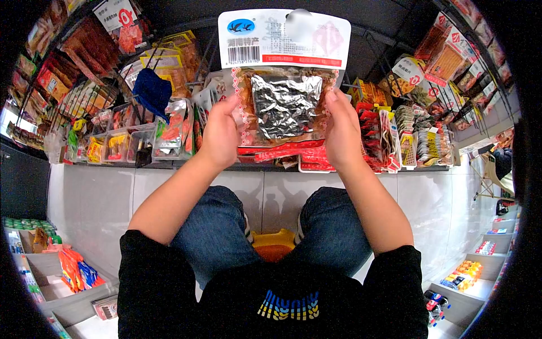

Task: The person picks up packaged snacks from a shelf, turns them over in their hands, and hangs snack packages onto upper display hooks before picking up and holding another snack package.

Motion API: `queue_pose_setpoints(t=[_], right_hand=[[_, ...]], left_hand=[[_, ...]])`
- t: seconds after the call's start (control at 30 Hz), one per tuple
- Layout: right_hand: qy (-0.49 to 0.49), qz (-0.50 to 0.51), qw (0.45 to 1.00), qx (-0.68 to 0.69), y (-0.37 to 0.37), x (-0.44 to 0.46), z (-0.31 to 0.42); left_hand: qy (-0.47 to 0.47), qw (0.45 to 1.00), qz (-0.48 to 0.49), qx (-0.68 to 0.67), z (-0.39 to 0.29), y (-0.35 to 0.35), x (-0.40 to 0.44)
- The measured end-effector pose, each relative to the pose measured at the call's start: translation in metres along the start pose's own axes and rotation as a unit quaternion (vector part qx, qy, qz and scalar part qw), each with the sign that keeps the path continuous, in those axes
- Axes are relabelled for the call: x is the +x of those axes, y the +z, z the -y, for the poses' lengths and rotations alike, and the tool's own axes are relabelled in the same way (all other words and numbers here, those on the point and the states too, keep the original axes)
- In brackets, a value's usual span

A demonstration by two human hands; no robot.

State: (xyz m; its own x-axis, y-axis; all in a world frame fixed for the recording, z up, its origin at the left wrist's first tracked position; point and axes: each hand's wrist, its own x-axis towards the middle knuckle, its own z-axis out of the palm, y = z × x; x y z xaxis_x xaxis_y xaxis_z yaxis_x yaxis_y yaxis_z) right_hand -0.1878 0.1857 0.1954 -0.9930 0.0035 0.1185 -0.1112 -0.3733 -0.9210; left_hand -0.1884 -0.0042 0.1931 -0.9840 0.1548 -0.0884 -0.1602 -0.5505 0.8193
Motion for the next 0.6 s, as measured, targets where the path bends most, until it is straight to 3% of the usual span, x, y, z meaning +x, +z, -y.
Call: queue_pose_setpoints(t=[0.23,0.3,0.4,0.6], right_hand=[[-0.019,0.017,0.999,0.022,0.002,-0.002,0.000],[-0.021,0.018,0.999,0.016,0.001,-0.002,0.000],[-0.022,0.019,1.000,0.008,0.001,-0.003,0.002],[-0.018,0.013,1.000,0.006,0.000,-0.002,0.001]], left_hand=[[0.007,0.998,0.038,0.051,-0.003,-0.005,-0.004],[-0.005,0.995,0.091,0.045,-0.003,-0.012,-0.002],[0.039,0.996,0.073,0.017,0.002,-0.006,-0.002],[0.038,0.995,0.085,0.027,0.000,-0.006,-0.005]])
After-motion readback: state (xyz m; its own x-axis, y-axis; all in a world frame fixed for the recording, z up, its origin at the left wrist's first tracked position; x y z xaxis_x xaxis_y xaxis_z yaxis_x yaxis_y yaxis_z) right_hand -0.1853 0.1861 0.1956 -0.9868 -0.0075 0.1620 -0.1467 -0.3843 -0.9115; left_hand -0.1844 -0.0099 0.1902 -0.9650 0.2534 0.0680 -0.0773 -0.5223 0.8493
